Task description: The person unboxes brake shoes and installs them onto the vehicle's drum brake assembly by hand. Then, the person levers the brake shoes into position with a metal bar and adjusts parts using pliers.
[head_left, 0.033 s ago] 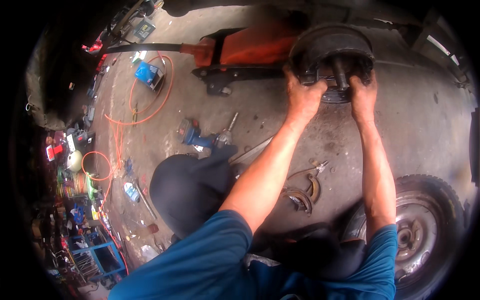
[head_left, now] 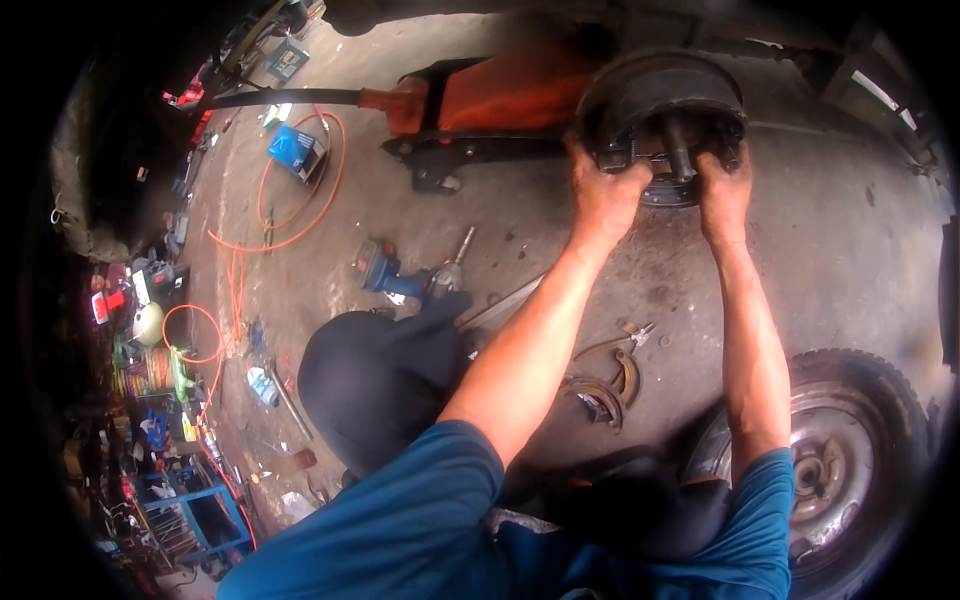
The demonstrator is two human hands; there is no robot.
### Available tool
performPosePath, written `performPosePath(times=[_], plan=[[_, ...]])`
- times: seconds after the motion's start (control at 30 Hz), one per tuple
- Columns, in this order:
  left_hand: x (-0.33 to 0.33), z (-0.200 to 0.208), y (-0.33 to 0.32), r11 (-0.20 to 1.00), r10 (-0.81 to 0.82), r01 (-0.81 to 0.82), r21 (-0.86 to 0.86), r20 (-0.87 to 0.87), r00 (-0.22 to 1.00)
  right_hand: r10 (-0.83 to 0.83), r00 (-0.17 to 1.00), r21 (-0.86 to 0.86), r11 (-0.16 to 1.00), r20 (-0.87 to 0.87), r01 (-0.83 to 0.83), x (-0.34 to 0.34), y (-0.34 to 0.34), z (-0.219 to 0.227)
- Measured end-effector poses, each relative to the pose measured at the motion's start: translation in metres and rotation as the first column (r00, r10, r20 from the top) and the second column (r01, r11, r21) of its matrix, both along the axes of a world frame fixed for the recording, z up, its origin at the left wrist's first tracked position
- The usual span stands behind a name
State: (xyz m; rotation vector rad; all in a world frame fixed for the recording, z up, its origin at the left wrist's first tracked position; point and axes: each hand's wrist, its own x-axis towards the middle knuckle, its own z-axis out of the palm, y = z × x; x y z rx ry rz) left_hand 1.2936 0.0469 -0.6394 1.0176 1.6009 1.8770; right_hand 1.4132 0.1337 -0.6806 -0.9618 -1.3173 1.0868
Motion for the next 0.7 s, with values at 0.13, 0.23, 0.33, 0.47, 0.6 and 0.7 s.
performPosePath(times=[0.13,0.23,0.33,0.47,0.6,0.7], plan=[[-0.004,0.000,-0.002,0.999,-0.020,0.021,-0.028,0.048,0.999,-0.031,0.998,0.027,0.999,-0.050,0.033,-0.009,-0.004,0.002],[-0.004,-0.001,0.001,0.998,-0.021,0.024,-0.064,0.060,0.998,-0.015,0.996,0.031,0.999,-0.082,0.017,-0.003,0.001,-0.001],[0.007,-0.005,0.005,0.999,0.018,-0.016,-0.033,0.061,0.998,-0.014,0.997,0.030,0.999,-0.069,0.016,0.003,0.010,-0.019],[-0.010,-0.011,0.007,0.999,-0.045,0.043,0.028,0.093,0.995,0.012,0.993,0.014,1.000,-0.114,-0.010,-0.012,0.006,-0.015],[-0.002,-0.011,0.013,0.997,-0.046,0.042,0.068,0.051,0.998,-0.044,0.999,0.010,0.999,-0.011,0.044,0.000,0.014,-0.003],[-0.002,-0.016,0.020,0.985,-0.075,0.059,0.163,0.092,0.993,-0.049,0.997,-0.005,0.999,-0.053,0.049,0.000,0.004,-0.002]])
